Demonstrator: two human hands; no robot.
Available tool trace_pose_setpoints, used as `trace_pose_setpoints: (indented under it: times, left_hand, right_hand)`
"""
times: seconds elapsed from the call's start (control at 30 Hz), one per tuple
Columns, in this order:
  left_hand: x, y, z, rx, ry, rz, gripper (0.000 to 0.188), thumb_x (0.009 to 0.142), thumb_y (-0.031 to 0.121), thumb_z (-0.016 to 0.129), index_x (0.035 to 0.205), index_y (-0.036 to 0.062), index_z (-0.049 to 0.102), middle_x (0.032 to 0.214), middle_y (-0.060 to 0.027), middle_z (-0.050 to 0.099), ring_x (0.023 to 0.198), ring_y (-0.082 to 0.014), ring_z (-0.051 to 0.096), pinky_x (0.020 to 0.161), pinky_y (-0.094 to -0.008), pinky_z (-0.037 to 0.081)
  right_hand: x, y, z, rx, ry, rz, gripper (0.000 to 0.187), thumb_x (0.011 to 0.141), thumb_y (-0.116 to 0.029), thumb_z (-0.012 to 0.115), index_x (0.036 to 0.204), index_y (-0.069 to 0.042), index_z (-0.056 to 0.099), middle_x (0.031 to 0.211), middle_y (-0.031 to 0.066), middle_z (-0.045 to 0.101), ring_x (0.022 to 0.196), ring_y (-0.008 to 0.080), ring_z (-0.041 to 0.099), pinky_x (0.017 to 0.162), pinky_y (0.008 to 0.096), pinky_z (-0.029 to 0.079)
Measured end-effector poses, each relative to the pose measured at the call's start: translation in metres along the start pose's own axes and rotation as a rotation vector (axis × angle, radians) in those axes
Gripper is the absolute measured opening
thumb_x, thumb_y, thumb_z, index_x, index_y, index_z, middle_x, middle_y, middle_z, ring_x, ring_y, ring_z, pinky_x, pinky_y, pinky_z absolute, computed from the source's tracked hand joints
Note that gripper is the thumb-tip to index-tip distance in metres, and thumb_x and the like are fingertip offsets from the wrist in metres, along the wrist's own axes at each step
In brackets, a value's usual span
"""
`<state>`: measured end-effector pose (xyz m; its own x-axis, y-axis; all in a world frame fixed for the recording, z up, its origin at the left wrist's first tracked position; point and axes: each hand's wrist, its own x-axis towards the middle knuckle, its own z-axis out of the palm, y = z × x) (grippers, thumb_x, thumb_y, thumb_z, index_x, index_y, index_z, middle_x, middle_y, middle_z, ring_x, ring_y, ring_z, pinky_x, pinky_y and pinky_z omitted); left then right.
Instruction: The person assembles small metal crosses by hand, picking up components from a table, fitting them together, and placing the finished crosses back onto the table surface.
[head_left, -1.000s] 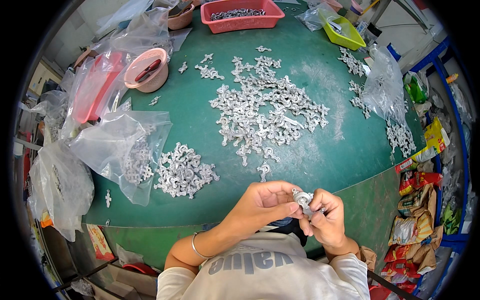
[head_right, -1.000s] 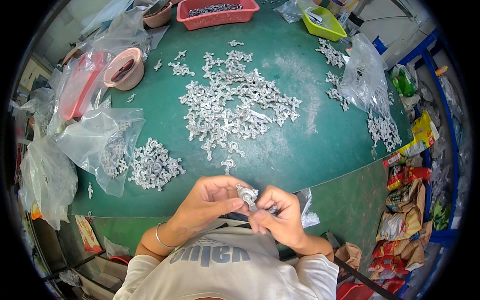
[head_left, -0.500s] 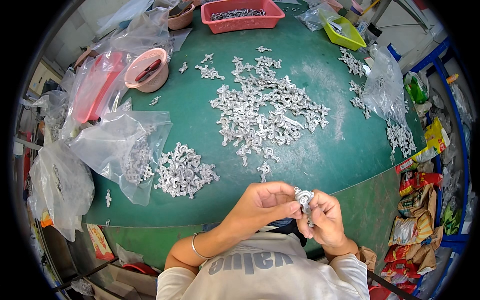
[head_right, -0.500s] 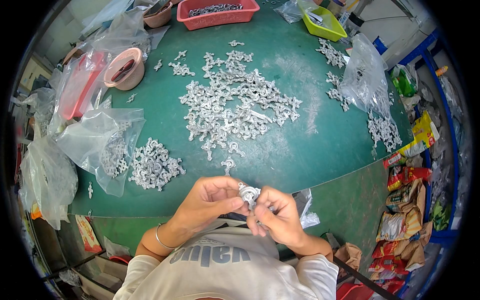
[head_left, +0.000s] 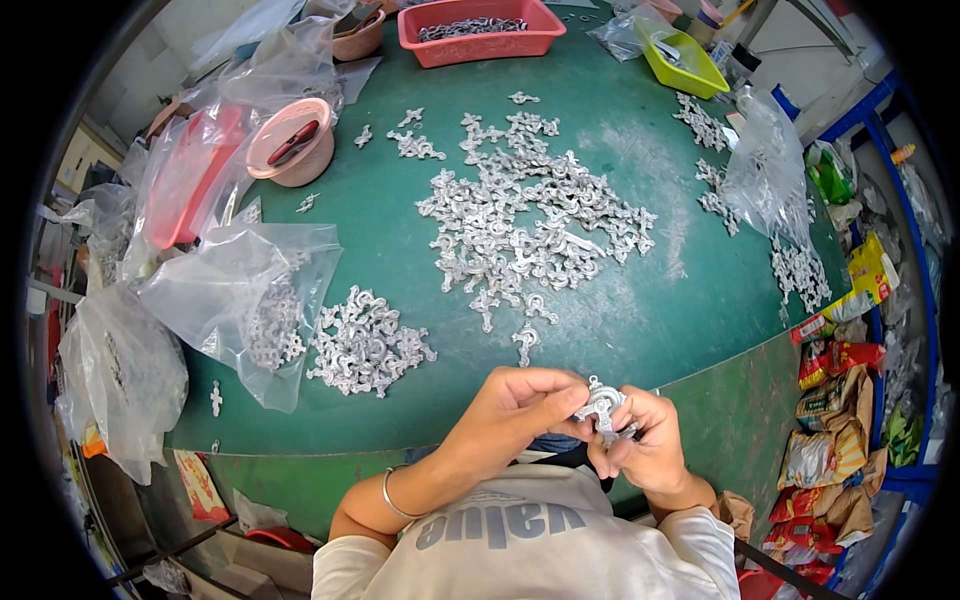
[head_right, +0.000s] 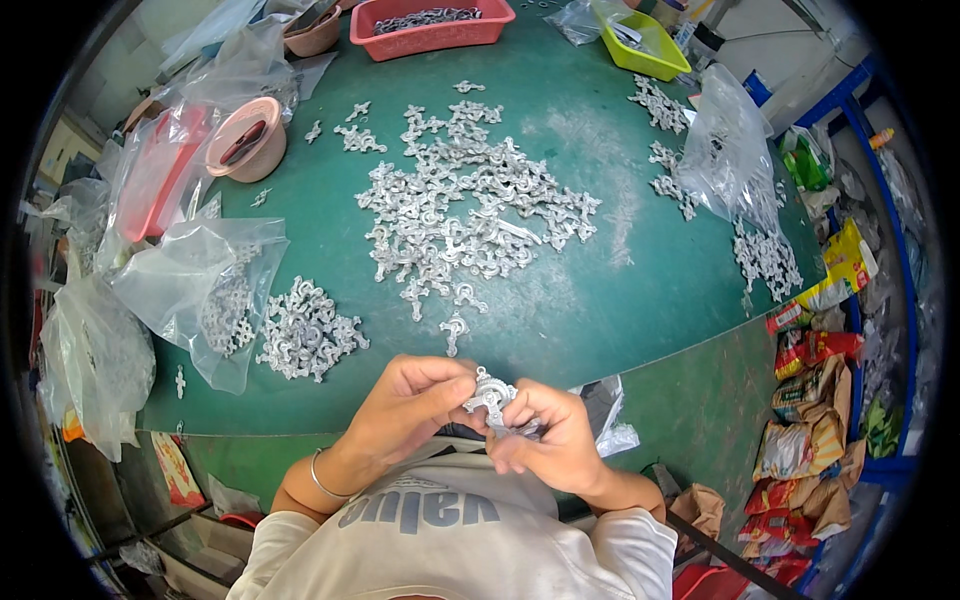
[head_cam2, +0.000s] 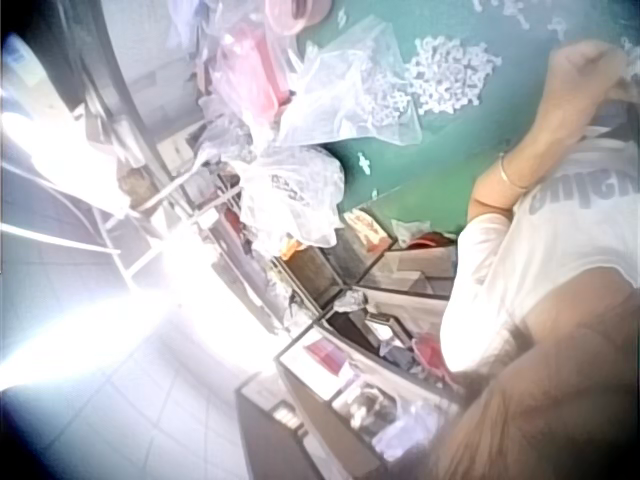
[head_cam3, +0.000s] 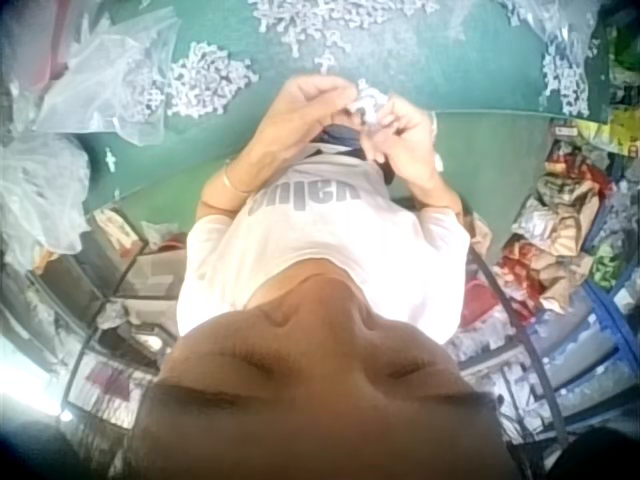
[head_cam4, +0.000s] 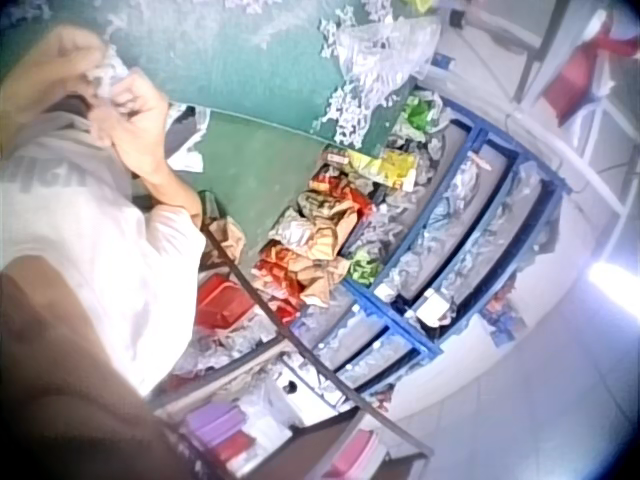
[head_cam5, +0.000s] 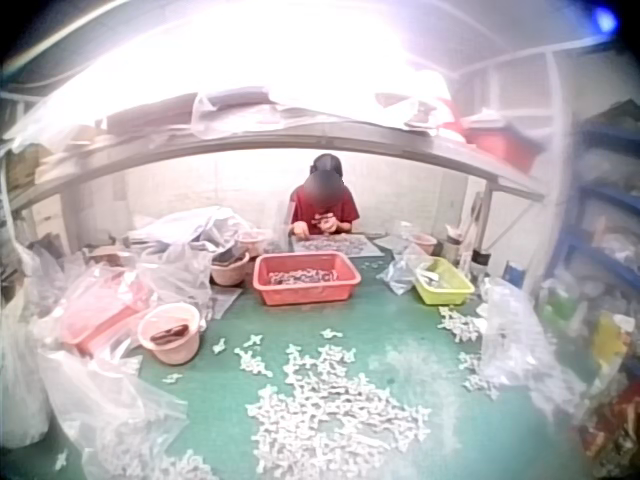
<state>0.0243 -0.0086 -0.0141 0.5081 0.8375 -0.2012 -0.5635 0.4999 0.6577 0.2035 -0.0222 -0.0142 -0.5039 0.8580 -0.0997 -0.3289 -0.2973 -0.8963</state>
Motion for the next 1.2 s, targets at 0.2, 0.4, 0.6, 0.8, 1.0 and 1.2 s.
trace_pose_setpoints:
  times: [0.2, 0.4, 0.6, 0.8, 1.0, 1.2]
  left_hand:
    - [0.0, 0.0, 0.0, 0.007, 0.003, 0.012, 0.019, 0.088, 0.01, 0.048, 0.087, -0.0061, 0.058, 0.083, -0.0095, 0.055, 0.075, -0.0144, 0.055, 0.068, -0.0272, 0.048]
    - [0.001, 0.0, -0.001, 0.003, -0.027, 0.013, 0.019, 0.087, 0.011, 0.049, 0.088, -0.0058, 0.059, 0.084, -0.0088, 0.056, 0.076, -0.0132, 0.056, 0.069, -0.0255, 0.048]
    - [0.001, -0.002, -0.004, 0.006, -0.044, 0.026, 0.021, 0.087, 0.013, 0.051, 0.091, -0.0054, 0.059, 0.089, -0.008, 0.058, 0.079, -0.0112, 0.056, 0.071, -0.0237, 0.048]
    - [0.001, 0.001, 0.0, 0.018, 0.008, 0.004, 0.017, 0.086, 0.007, 0.048, 0.088, -0.0055, 0.059, 0.088, -0.0107, 0.057, 0.078, -0.0135, 0.055, 0.07, -0.0261, 0.044]
    - [0.001, -0.001, -0.002, 0.15, 0.024, 0.115, 0.012, 0.084, 0.002, 0.051, 0.089, -0.0068, 0.058, 0.091, -0.0094, 0.055, 0.081, -0.0127, 0.054, 0.073, -0.0255, 0.044]
    - [0.006, -0.01, -0.01, 0.323, 0.077, 0.231, 0.01, 0.083, -0.001, 0.052, 0.089, -0.0056, 0.058, 0.099, -0.0078, 0.051, 0.086, -0.0119, 0.052, 0.075, -0.0241, 0.042]
  right_hand:
    - [0.0, -0.002, 0.004, -0.162, 0.076, -0.033, 0.021, 0.07, 0.005, 0.066, 0.074, -0.001, 0.047, 0.065, 0.0086, 0.059, 0.055, 0.0092, 0.056, 0.049, 0.0201, 0.042]
    - [0.001, -0.005, 0.008, -0.267, 0.098, -0.085, 0.022, 0.067, 0.005, 0.069, 0.071, -0.001, 0.048, 0.065, 0.0078, 0.061, 0.057, 0.0088, 0.058, 0.049, 0.0202, 0.044]
    - [0.002, -0.007, 0.007, -0.419, 0.092, -0.158, 0.024, 0.065, 0.0, 0.073, 0.07, -0.003, 0.05, 0.067, 0.0067, 0.062, 0.058, 0.0073, 0.058, 0.049, 0.0195, 0.042]
    - [0.004, -0.006, 0.004, -0.553, 0.093, -0.241, 0.024, 0.064, -0.004, 0.075, 0.07, -0.004, 0.052, 0.07, 0.0064, 0.064, 0.059, 0.0059, 0.057, 0.048, 0.0186, 0.039]
    - [0.006, -0.009, 0.003, -0.652, 0.192, -0.06, 0.016, 0.072, -0.003, 0.067, 0.069, -0.002, 0.051, 0.066, 0.0055, 0.062, 0.059, 0.0055, 0.055, 0.05, 0.0191, 0.04]
    - [0.017, -0.002, 0.003, -0.52, 0.163, -0.103, 0.029, 0.077, -0.001, 0.058, 0.104, 0.002, 0.048, 0.063, 0.0053, 0.059, 0.051, 0.0058, 0.05, 0.044, 0.019, 0.036]
